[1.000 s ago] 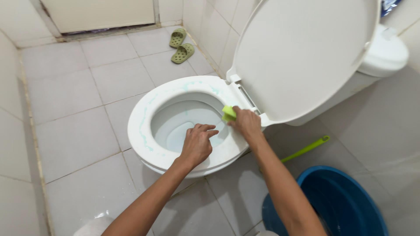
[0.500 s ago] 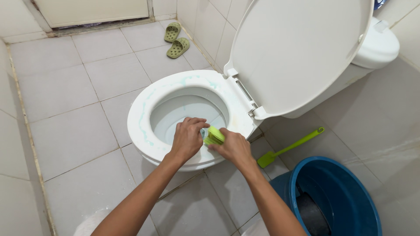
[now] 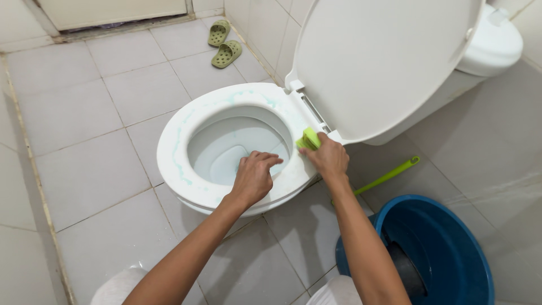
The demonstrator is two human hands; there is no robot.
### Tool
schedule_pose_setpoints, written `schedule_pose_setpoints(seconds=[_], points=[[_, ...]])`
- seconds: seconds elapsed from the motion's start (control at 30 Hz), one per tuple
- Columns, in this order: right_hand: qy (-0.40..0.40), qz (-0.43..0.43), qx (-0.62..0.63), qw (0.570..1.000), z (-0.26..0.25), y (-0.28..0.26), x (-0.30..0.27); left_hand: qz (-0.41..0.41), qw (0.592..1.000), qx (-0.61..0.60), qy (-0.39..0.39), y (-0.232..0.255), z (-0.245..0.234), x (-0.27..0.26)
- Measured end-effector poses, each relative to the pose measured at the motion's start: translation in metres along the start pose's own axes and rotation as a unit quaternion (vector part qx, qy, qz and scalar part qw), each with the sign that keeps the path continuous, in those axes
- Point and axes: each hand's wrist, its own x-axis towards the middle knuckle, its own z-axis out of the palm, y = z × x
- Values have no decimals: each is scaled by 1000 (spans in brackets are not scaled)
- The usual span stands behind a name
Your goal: The person applies blue toilet cleaner around the rim of the toilet bowl, then scrubs the rim and seat with a green sponge. The person repeatedly wipes the seat and rim areas with the sponge throughout the clip.
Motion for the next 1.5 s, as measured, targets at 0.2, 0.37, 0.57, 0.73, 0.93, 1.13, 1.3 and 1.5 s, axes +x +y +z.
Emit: schedule_pose_setpoints(seconds=[0.2,0.37,0.57,0.73,0.93,1.13,1.3,1.5], points=[[-32,1,22,999,1,1,-13,8,999,-35,-13,2,0,5],[-36,-4,26,999,-6,-7,-48,17,999,-23,18,-12,-20,4],[-59,-26,65,996,-3,-35,-92,19,1000,-17,-7,-20,-44,-22],[-91,-65,55,992,0,-55,-121,27,999,-23,-13,-13,-51,-35],[-60,-71,66,993,-6,-35,-119,38,999,-29,-20,-5,-46,-35],[-62,-27,58,996,-5,-8,-86,43,998,-22,-31,-1,-38,-27],[-12,3,53,999,-3,16,-50,28,999,-13,-25,-5,-39,-28],[-15,96,50,994,-12,18,-24,26,999,-12,-15,-9,-48,-34]])
